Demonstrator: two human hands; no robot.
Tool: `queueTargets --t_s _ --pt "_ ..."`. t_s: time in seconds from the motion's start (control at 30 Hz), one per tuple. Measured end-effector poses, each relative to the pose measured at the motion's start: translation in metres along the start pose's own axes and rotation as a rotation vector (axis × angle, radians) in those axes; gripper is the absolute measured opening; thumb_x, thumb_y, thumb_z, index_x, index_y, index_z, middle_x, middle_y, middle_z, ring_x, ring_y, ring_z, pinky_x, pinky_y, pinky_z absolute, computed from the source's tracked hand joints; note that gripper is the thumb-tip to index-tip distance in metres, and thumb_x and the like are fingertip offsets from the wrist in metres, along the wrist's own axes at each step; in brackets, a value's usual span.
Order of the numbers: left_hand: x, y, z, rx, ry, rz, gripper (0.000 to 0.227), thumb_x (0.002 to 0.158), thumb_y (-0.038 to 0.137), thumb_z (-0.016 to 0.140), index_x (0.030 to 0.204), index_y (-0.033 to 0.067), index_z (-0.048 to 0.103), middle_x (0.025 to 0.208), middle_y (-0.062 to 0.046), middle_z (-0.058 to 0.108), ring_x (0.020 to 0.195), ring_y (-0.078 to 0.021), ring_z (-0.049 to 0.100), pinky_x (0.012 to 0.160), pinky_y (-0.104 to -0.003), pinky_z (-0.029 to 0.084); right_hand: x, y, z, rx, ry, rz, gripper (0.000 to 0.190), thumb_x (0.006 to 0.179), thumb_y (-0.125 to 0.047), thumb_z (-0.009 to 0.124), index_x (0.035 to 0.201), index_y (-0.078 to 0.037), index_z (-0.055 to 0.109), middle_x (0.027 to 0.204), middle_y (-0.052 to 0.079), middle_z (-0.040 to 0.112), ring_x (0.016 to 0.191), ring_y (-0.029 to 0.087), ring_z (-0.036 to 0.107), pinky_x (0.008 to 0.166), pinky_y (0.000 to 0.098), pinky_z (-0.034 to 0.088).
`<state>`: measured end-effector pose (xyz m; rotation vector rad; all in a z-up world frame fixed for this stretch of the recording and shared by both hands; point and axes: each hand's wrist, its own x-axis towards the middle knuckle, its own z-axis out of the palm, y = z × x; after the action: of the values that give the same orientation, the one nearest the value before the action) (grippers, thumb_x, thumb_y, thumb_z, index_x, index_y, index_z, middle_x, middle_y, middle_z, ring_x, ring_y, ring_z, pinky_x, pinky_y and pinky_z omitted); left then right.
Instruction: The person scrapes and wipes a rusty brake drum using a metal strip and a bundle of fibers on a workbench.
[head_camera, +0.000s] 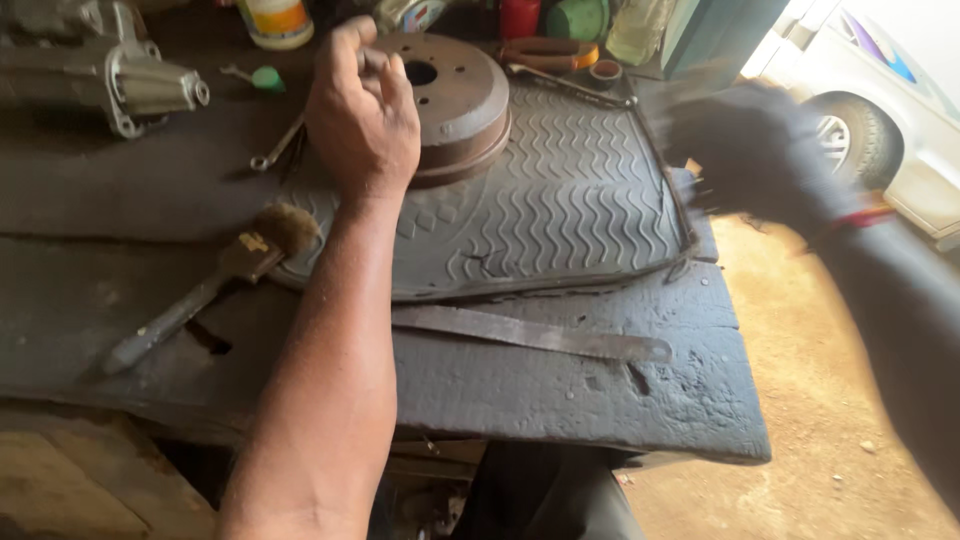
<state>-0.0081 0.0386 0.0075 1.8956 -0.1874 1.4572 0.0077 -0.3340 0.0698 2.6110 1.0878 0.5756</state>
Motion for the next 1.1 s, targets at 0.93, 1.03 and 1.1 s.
queueTargets --t_s 0.93,1.03,1.1 --pt "0.005 -0.001 -0.004 0.083 -0.02 -0.131 0.026 0.097 0.013 0.071 0.122 0.0086 0.063 0.091 -0.004 0.072 0.077 -0.0209 0.072 0.071 -0.036 0.058 0.011 -0.185 -0.048 0.726 0.042 -0.077 0.027 0.079 -0.036 0.08 0.087 -0.011 0.071 0.082 0.008 0.071 0.08 0.034 0.069 0.066 0.0457 0.054" --pt "0.01 0.007 -0.005 0.101 -0.026 -0.11 0.028 0.095 0.013 0.072 0.121 0.0076 0.063 0.091 -0.006 0.071 0.078 -0.0239 0.071 0.071 -0.038 0.056 0.011 -0.199 -0.067 0.759 -0.015 -0.163 0.048 0.074 -0.047 0.084 0.094 -0.007 0.067 0.089 0.013 0.066 0.086 0.036 0.067 0.068 0.0473 0.052" --pt "0.009 0.01 -0.006 0.107 -0.054 -0.168 0.029 0.092 0.013 0.072 0.12 0.0071 0.064 0.089 -0.006 0.071 0.075 -0.0243 0.071 0.071 -0.039 0.056 0.015 -0.201 -0.07 0.808 -0.202 -0.05 0.041 0.075 -0.042 0.083 0.091 -0.009 0.066 0.087 0.012 0.067 0.084 0.035 0.068 0.069 0.0473 0.053"
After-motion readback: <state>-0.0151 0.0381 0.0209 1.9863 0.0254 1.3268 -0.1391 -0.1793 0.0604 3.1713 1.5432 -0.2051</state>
